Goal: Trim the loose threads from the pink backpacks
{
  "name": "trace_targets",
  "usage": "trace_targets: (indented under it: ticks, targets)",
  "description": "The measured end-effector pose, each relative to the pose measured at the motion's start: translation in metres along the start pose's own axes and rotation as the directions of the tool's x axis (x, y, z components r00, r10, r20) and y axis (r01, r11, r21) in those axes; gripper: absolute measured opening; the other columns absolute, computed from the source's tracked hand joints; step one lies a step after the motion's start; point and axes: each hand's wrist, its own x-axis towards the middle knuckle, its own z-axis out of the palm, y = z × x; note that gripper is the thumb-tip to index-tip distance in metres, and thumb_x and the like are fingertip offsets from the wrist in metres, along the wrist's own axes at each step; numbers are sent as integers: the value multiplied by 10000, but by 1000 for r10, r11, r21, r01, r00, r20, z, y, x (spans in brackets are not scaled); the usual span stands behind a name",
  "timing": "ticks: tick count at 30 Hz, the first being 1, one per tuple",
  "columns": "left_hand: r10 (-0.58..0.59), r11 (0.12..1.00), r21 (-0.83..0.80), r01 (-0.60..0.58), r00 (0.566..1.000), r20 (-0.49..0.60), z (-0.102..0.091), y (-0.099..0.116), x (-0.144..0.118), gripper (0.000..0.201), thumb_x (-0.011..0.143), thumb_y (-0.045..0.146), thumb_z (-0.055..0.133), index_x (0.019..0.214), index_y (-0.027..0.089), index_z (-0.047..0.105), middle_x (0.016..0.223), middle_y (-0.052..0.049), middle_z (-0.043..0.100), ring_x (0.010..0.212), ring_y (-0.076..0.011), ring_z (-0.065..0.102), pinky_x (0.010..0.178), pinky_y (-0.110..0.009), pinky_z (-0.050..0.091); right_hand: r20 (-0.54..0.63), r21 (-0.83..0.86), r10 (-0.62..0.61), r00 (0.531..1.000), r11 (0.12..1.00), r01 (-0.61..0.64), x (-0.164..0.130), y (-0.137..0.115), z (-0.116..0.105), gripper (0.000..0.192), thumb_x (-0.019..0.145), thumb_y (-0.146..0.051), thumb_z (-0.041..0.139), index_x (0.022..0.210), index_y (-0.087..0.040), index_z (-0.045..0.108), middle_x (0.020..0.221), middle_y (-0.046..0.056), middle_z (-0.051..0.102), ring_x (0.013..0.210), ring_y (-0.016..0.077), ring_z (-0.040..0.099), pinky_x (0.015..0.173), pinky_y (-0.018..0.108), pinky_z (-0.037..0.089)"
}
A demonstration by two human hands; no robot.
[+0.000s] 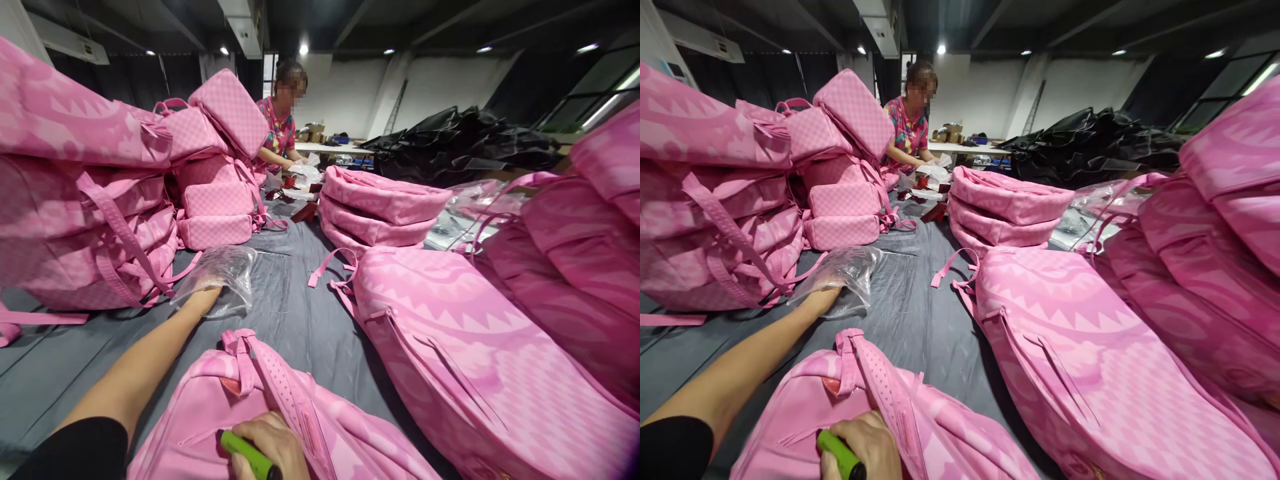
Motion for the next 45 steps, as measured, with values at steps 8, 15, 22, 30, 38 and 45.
trace_targets:
  ticks: [8, 15, 22, 30, 38, 45]
  targets:
    - [88, 988, 118, -97, 993, 80, -8, 10, -38, 317, 868, 31, 391, 1024, 37, 667, 1135, -278, 666, 1077, -321, 660, 1000, -484, 476, 37, -3, 70, 997, 998, -69, 8, -20, -9, 256, 726, -181, 596, 908, -251, 762, 807, 12, 747, 786, 193, 679, 722, 284, 517]
    - [-5, 993, -122, -9, 994, -111, -51, 35, -92, 253, 886, 145, 436, 937, 152, 684, 994, -119, 730, 978, -261, 695, 892, -368, 549, -13, 297, 64, 998, 953, -58, -3, -33, -25, 267, 862, -352, 575, 1039, -224, 729, 1137, 103, 724, 1079, 251, 671, 928, 392, 540]
    - [-131, 577, -813, 75, 991, -2, -119, 86, -179, 471, 827, 574, 599, 986, 131, 615, 882, -61, 720, 740, -190, 712, 620, -295, 607, -183, 706, 388, 903, 691, -154, 7, -58, -35, 272, 887, -453, 623, 962, -193, 653, 879, 56, 722, 591, 122, 606, 546, 245, 525]
    - [10, 296, -951, 84, 996, 91, -137, 137, -245, 380, 772, 464, 741, 904, 115, 668, 790, -26, 678, 666, -119, 654, 586, -205, 551, -180, 485, 266, 947, 862, -150, 20, -89, -30, 295, 814, -433, 684, 886, -147, 700, 609, -4, 618, 560, 131, 563, 564, 242, 460]
    - [-72, 414, -901, 130, 991, 111, -132, 114, -289, 526, 842, 576, 625, 1127, 133, 637, 898, -94, 715, 744, -146, 676, 568, -188, 490, -253, -186, -283, 925, 953, 241, -2, -79, -60, 146, 903, -176, 523, 977, -168, 649, 811, 51, 725, 743, 154, 696, 683, 244, 538]
    - [11, 204, -922, 328, 941, 337, -126, 121, -302, 713, 715, 390, 798, 1302, 149, 471, 645, 68, 567, 537, -65, 524, 528, -160, 410, -106, -268, -511, 853, 841, 470, -22, -78, -44, 239, 926, -121, 525, 1116, -174, 661, 1145, 135, 710, 984, 191, 700, 822, 303, 577]
